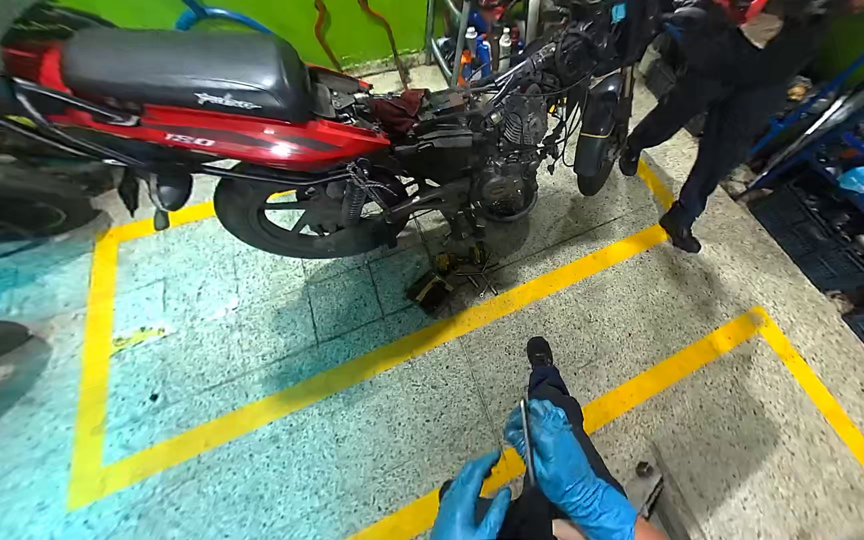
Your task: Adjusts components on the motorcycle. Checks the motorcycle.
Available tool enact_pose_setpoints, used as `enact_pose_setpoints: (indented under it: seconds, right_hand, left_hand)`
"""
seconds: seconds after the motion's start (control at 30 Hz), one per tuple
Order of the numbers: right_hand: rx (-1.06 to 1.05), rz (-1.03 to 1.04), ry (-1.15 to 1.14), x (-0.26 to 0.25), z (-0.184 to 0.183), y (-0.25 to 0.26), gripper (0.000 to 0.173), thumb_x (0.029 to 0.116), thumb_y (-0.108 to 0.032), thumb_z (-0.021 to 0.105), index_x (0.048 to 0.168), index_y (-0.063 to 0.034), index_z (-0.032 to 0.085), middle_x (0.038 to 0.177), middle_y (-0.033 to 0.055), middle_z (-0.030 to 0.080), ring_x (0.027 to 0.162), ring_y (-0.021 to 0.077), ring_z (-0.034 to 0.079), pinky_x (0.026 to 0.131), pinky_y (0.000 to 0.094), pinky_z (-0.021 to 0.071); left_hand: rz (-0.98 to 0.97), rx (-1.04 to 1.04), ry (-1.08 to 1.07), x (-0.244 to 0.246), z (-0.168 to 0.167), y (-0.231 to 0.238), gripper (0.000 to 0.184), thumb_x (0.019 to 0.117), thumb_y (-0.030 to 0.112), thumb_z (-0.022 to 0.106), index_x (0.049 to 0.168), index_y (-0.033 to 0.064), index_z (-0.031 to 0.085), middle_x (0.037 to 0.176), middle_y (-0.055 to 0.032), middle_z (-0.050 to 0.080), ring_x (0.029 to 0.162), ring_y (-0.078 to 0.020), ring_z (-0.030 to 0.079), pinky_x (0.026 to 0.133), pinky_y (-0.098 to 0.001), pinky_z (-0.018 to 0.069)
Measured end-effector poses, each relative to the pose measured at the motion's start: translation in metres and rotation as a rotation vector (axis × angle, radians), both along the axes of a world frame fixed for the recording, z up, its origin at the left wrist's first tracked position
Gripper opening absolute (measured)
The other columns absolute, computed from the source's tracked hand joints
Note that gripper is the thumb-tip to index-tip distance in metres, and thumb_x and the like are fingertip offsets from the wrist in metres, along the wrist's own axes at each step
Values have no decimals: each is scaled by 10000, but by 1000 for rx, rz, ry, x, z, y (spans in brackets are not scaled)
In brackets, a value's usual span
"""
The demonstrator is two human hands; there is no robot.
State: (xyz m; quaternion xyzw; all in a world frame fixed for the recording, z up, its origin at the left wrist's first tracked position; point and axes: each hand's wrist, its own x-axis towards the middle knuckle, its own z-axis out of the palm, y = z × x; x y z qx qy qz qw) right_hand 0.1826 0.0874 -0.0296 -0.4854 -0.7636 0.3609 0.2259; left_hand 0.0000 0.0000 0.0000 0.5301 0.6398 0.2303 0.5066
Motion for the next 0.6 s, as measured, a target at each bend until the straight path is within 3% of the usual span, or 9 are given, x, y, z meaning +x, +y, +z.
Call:
enact_pose_setpoints:
  seconds: [0.1, 0.17, 0.27, 0.33, 0.43, 0.53, 0.6]
  right_hand:
    - [-122, 52, 199, 11, 26, 76, 383, 1043, -412, 533, 1257, -151, 713, 1330, 33, 687, 1288, 224, 593, 1112, 539, 398]
    - [-285, 73, 295, 21, 42, 114, 446, 1063, -385, 476, 1385, -101, 595, 1429, 20, 630, 1369, 183, 536, 1168, 532, 346]
    - [-279, 162, 191, 39, 53, 171, 515, 1066, -461, 431, 1452, -164, 596, 1499, 43, 569, 1407, 222, 494, 1172, 527, 344]
    - [-204, 257, 80, 49, 50, 209, 597, 1039, -533, 446, 1492, -158, 549, 1525, 72, 541, 1417, 275, 486, 1143, 562, 368]
    - [-226, 341, -24, 59, 36, 273, 704, 951, -501, 600, 1536, -128, 482, 1522, 112, 534, 1386, 329, 508, 1092, 593, 413]
    - [-330, 311, -132, 70, 9, 345, 712, 967, -529, 615, 1548, -146, 465, 1502, 130, 543, 1352, 326, 538, 1087, 586, 434]
    - [-430, 146, -102, 75, -21, 397, 618, 976, -437, 628, 1493, -114, 528, 1418, 140, 600, 1229, 296, 618, 1024, 540, 502]
  left_hand:
    - [42, 69, 83, 40, 1, 90, 621, 883, 268, 725, 1365, -88, 565, 1423, -283, 548, 1380, -417, 481, 1180, -566, 338]
    - [87, 141, 124, 64, 1, 137, 541, 832, 267, 727, 1219, -104, 652, 1266, -272, 648, 1266, -392, 578, 1138, -548, 393]
    - [245, 207, 98, 98, 10, 200, 422, 906, 287, 642, 1012, -114, 719, 1056, -257, 723, 1078, -365, 681, 1039, -542, 470]
    - [365, 137, 11, 113, 11, 230, 398, 903, 257, 625, 1016, -111, 724, 1045, -237, 727, 1056, -326, 686, 1015, -518, 486]
    - [547, 72, -187, 115, 1, 271, 272, 828, 53, 634, 1061, -60, 717, 1041, -123, 724, 1012, -132, 682, 954, -327, 553]
    - [655, 89, -290, 96, -15, 324, 257, 953, 10, 524, 1111, -37, 721, 1160, -102, 710, 1069, -96, 653, 974, -265, 528]
    - [716, 125, -292, 81, -35, 368, 263, 971, 44, 530, 1112, 12, 750, 1149, -69, 715, 1038, -84, 638, 944, -246, 512]
